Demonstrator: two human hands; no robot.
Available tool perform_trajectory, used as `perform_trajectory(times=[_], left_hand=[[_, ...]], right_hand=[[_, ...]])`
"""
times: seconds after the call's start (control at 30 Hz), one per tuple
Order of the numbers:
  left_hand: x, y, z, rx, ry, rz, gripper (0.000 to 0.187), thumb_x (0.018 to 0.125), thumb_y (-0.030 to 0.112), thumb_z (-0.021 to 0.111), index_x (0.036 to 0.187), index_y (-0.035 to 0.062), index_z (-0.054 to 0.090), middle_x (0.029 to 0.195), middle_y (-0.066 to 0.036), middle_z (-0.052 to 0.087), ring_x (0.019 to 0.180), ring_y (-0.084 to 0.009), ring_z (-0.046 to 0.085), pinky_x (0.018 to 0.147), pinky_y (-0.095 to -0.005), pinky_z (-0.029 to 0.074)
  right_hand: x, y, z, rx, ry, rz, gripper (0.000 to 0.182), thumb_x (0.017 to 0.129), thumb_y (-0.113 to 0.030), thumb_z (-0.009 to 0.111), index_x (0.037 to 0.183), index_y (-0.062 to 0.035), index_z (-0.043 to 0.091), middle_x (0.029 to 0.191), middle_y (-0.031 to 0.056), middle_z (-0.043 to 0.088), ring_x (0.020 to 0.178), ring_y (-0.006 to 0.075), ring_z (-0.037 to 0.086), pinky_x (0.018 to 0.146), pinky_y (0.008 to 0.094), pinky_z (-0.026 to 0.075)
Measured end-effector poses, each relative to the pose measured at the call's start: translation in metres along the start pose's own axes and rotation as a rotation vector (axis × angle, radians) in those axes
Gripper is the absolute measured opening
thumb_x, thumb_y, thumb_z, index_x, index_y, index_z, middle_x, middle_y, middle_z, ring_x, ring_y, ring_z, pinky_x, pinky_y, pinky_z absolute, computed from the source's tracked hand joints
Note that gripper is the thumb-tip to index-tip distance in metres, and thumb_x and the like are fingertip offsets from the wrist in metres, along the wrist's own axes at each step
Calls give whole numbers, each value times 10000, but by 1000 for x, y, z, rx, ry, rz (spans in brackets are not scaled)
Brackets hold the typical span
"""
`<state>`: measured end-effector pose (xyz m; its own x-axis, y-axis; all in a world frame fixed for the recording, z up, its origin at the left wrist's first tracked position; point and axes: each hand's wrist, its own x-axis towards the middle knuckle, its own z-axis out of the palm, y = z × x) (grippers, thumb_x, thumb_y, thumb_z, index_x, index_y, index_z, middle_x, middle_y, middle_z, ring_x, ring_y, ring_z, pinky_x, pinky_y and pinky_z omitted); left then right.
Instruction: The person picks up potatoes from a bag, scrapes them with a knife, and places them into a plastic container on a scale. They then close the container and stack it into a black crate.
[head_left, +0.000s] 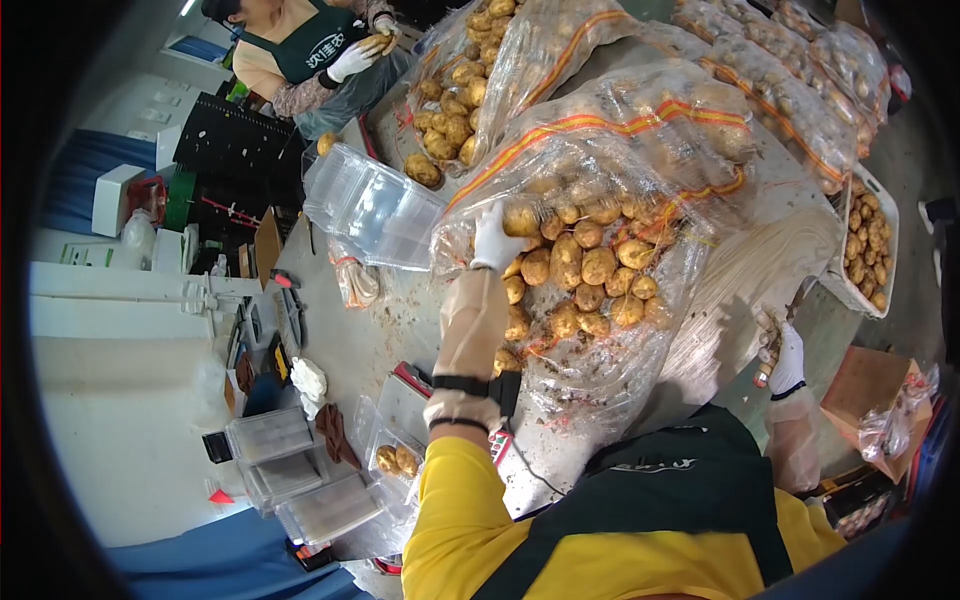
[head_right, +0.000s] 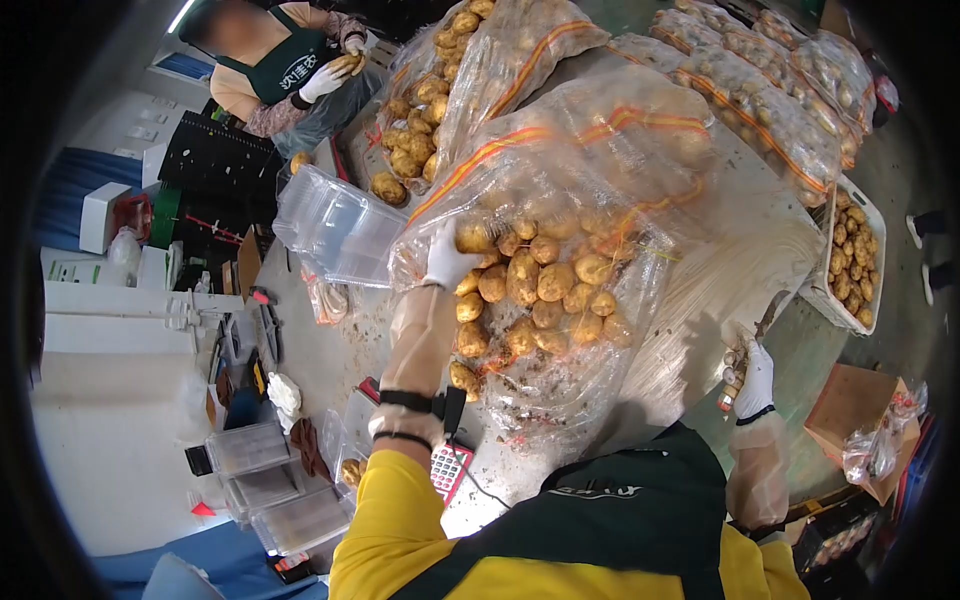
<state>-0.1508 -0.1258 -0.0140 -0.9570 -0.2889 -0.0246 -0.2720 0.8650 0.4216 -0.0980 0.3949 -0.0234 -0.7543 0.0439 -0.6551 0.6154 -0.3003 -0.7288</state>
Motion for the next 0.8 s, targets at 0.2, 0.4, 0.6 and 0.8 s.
perform_trajectory(times=[0.2, 0.4, 0.6, 0.8], left_hand=[[-80, 6, 17, -897, -104, 6, 744, 666, 53, 812, 1316, 56, 449, 1234, -68, 545, 1137, -178, 518, 982, -323, 435], [-112, 9, 43, -980, -174, -128, 483, 830, 32, 669, 1285, 15, 506, 1197, -64, 597, 1058, -148, 557, 932, -274, 443], [-60, -79, 53, -294, 133, -185, 385, 793, 128, 621, 1165, 31, 603, 1082, -233, 632, 1021, -339, 613, 891, -381, 473], [21, -60, 39, -290, 215, -40, 677, 779, 74, 586, 1411, 55, 342, 1194, -272, 562, 1094, -427, 536, 943, -427, 431]], right_hand=[[4, 11, 10, 3, -62, 32, 380, 988, -266, 401, 1262, -37, 532, 1029, 47, 646, 597, 53, 474, 428, 180, 345], [-3, 9, 45, -17, -121, 72, 341, 984, -256, 434, 1235, -64, 563, 993, 68, 646, 540, 82, 473, 391, 196, 348], [-6, 6, 32, -1, -71, 44, 353, 972, -269, 454, 1230, -57, 569, 949, 50, 633, 562, 71, 477, 405, 191, 358], [-7, 13, 13, -44, -8, 61, 362, 976, -276, 439, 1234, -48, 553, 953, 35, 629, 590, 62, 476, 432, 193, 373]])
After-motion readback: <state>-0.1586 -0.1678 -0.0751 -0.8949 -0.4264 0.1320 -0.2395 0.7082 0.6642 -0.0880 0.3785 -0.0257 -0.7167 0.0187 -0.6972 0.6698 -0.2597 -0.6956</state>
